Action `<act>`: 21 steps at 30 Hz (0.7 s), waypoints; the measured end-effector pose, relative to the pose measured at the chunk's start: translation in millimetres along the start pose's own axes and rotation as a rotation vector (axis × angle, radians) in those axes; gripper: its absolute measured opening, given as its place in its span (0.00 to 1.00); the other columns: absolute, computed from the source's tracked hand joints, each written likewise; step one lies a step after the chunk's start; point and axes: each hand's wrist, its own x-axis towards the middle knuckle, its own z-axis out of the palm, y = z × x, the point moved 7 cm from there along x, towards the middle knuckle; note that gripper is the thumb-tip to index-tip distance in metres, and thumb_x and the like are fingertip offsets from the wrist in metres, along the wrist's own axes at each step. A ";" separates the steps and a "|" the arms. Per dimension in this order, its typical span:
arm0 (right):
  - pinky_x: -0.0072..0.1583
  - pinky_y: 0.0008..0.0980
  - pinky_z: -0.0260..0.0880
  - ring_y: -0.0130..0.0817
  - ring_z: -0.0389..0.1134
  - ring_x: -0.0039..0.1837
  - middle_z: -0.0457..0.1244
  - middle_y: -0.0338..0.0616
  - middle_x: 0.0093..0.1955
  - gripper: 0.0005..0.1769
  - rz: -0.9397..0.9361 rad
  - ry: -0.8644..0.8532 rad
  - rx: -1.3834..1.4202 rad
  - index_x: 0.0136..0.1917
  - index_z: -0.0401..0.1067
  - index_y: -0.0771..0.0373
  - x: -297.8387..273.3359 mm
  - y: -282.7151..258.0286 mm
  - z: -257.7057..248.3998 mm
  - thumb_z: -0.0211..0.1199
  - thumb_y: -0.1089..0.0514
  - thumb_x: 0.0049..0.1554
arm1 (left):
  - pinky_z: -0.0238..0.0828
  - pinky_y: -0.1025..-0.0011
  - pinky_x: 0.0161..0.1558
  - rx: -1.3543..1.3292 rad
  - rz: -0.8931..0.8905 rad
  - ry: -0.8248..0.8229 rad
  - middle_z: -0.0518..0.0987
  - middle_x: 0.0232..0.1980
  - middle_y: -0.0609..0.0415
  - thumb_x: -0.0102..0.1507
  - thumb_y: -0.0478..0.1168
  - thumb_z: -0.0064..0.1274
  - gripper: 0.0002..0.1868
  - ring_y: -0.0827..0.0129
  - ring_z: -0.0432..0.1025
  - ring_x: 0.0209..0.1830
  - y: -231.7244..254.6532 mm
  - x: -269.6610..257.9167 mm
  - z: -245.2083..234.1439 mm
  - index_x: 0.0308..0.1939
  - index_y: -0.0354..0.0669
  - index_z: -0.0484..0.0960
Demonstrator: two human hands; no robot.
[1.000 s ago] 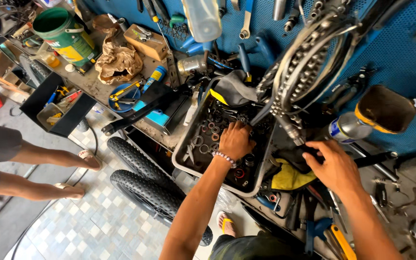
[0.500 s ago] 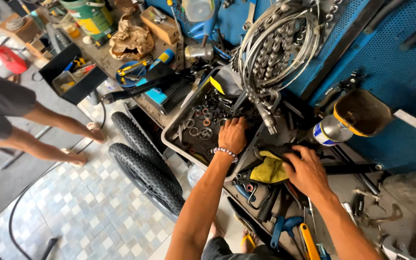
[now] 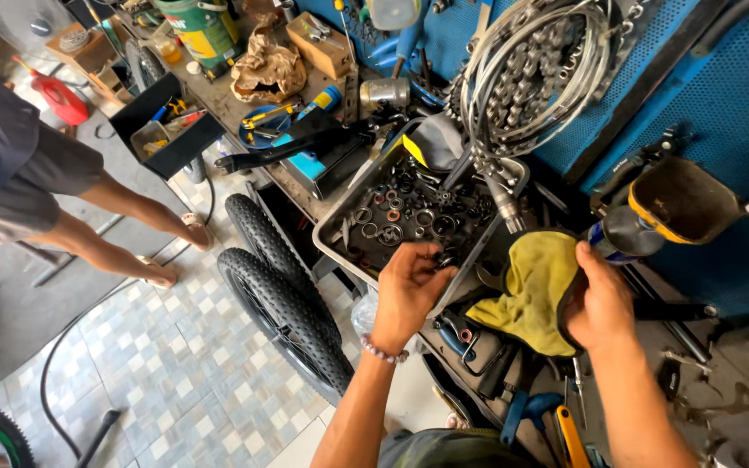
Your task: The person cleans bicycle hub components and bearings with a cloth and a small tool at a workbench.
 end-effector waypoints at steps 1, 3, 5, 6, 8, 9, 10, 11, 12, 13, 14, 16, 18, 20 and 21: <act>0.64 0.40 0.68 0.37 0.69 0.61 0.68 0.43 0.61 0.19 0.016 -0.046 0.051 0.63 0.71 0.62 -1.5 -1.0 12.0 0.56 0.49 0.65 | 0.78 0.78 0.36 0.012 0.027 0.019 0.80 0.43 0.53 0.58 0.31 0.67 0.19 0.79 0.76 0.36 3.4 -4.6 -2.1 0.50 0.34 0.78; 0.65 0.41 0.68 0.38 0.69 0.64 0.67 0.45 0.64 0.19 0.034 -0.163 0.130 0.65 0.68 0.63 -2.7 0.9 33.5 0.54 0.52 0.65 | 0.78 0.78 0.36 0.030 0.030 0.046 0.80 0.43 0.53 0.58 0.31 0.68 0.18 0.79 0.76 0.36 6.2 -8.0 -8.2 0.49 0.33 0.78; 0.65 0.43 0.69 0.40 0.69 0.64 0.66 0.47 0.64 0.21 0.058 -0.272 0.195 0.67 0.67 0.63 -5.2 8.8 41.8 0.52 0.55 0.62 | 0.77 0.79 0.36 0.032 -0.037 0.053 0.80 0.41 0.52 0.58 0.31 0.67 0.19 0.79 0.75 0.35 2.1 -13.1 -8.6 0.50 0.34 0.78; 0.63 0.44 0.70 0.42 0.70 0.63 0.67 0.47 0.64 0.23 0.066 -0.328 0.218 0.67 0.67 0.63 -7.0 12.9 43.6 0.51 0.57 0.60 | 0.78 0.79 0.36 -0.003 -0.030 0.047 0.79 0.43 0.52 0.59 0.31 0.66 0.18 0.79 0.76 0.36 3.6 -12.2 -8.7 0.51 0.34 0.78; 0.61 0.40 0.70 0.41 0.70 0.63 0.66 0.48 0.66 0.27 0.045 -0.397 0.224 0.72 0.65 0.62 -2.2 21.9 41.7 0.50 0.62 0.59 | 0.79 0.78 0.37 -0.075 -0.018 0.033 0.78 0.46 0.53 0.60 0.30 0.63 0.17 0.79 0.77 0.39 6.2 -11.0 -8.5 0.51 0.33 0.78; 0.60 0.36 0.69 0.38 0.68 0.63 0.65 0.49 0.68 0.29 0.017 -0.410 0.207 0.76 0.64 0.62 5.5 28.9 41.0 0.50 0.65 0.61 | 0.79 0.78 0.37 -0.028 -0.006 0.038 0.78 0.46 0.52 0.60 0.30 0.64 0.17 0.78 0.78 0.39 7.3 -9.3 -9.2 0.51 0.33 0.78; 0.60 0.31 0.67 0.35 0.67 0.64 0.64 0.49 0.71 0.32 -0.004 -0.417 0.189 0.80 0.63 0.61 6.5 35.0 35.3 0.50 0.69 0.63 | 0.79 0.78 0.37 0.018 -0.004 0.041 0.79 0.46 0.52 0.60 0.30 0.64 0.17 0.77 0.79 0.39 7.8 -10.0 -9.3 0.51 0.33 0.79; 0.60 0.33 0.69 0.35 0.68 0.63 0.64 0.48 0.68 0.28 0.040 -0.353 0.178 0.76 0.64 0.60 7.3 46.2 27.0 0.49 0.66 0.63 | 0.80 0.78 0.37 0.064 -0.002 0.045 0.79 0.47 0.52 0.60 0.30 0.64 0.16 0.76 0.80 0.40 9.2 -12.6 -8.9 0.50 0.32 0.79; 0.60 0.35 0.71 0.35 0.69 0.62 0.65 0.46 0.66 0.24 0.070 -0.296 0.170 0.72 0.65 0.59 14.0 56.1 27.4 0.48 0.64 0.63 | 0.80 0.77 0.38 0.059 0.003 0.042 0.80 0.46 0.51 0.60 0.31 0.64 0.16 0.75 0.80 0.40 12.2 -10.1 -7.7 0.50 0.32 0.79; 0.59 0.37 0.73 0.35 0.70 0.60 0.66 0.44 0.63 0.21 0.099 -0.240 0.162 0.69 0.66 0.57 18.7 63.7 27.3 0.48 0.62 0.64 | 0.80 0.77 0.38 0.054 0.007 0.038 0.80 0.46 0.51 0.60 0.31 0.64 0.16 0.75 0.80 0.41 15.5 -7.8 -6.0 0.51 0.32 0.79; 0.59 0.38 0.73 0.36 0.70 0.60 0.67 0.45 0.62 0.18 0.123 -0.232 0.166 0.67 0.67 0.60 19.6 70.5 28.2 0.49 0.60 0.65 | 0.80 0.77 0.39 0.046 0.003 0.035 0.81 0.46 0.51 0.60 0.31 0.64 0.16 0.74 0.80 0.41 17.1 -9.5 -3.3 0.51 0.33 0.79; 0.59 0.39 0.73 0.37 0.71 0.58 0.69 0.47 0.59 0.16 0.169 -0.219 0.173 0.64 0.70 0.65 22.3 82.2 35.9 0.52 0.58 0.67 | 0.82 0.76 0.38 0.111 0.041 0.031 0.80 0.46 0.50 0.60 0.33 0.65 0.16 0.72 0.80 0.40 24.8 -10.5 -0.4 0.50 0.34 0.80; 0.58 0.38 0.73 0.36 0.72 0.56 0.69 0.46 0.57 0.14 0.185 -0.245 0.181 0.62 0.72 0.66 17.7 82.7 46.7 0.54 0.60 0.65 | 0.82 0.74 0.38 0.161 0.083 0.022 0.80 0.47 0.49 0.60 0.33 0.65 0.15 0.68 0.80 0.39 33.9 -10.3 2.1 0.49 0.35 0.80; 0.57 0.36 0.73 0.35 0.72 0.55 0.70 0.46 0.56 0.15 0.117 -0.264 0.104 0.61 0.72 0.66 7.1 78.9 63.6 0.55 0.64 0.62 | 0.81 0.73 0.39 0.197 0.125 0.005 0.80 0.50 0.49 0.60 0.34 0.65 0.14 0.64 0.80 0.39 41.2 -11.1 4.9 0.48 0.36 0.80; 0.57 0.35 0.73 0.34 0.71 0.55 0.69 0.45 0.56 0.16 0.041 -0.271 0.022 0.62 0.71 0.66 -0.6 74.4 74.0 0.56 0.66 0.60 | 0.81 0.72 0.39 0.243 0.151 0.014 0.80 0.49 0.48 0.59 0.33 0.64 0.15 0.61 0.79 0.40 44.6 -12.4 5.3 0.48 0.37 0.80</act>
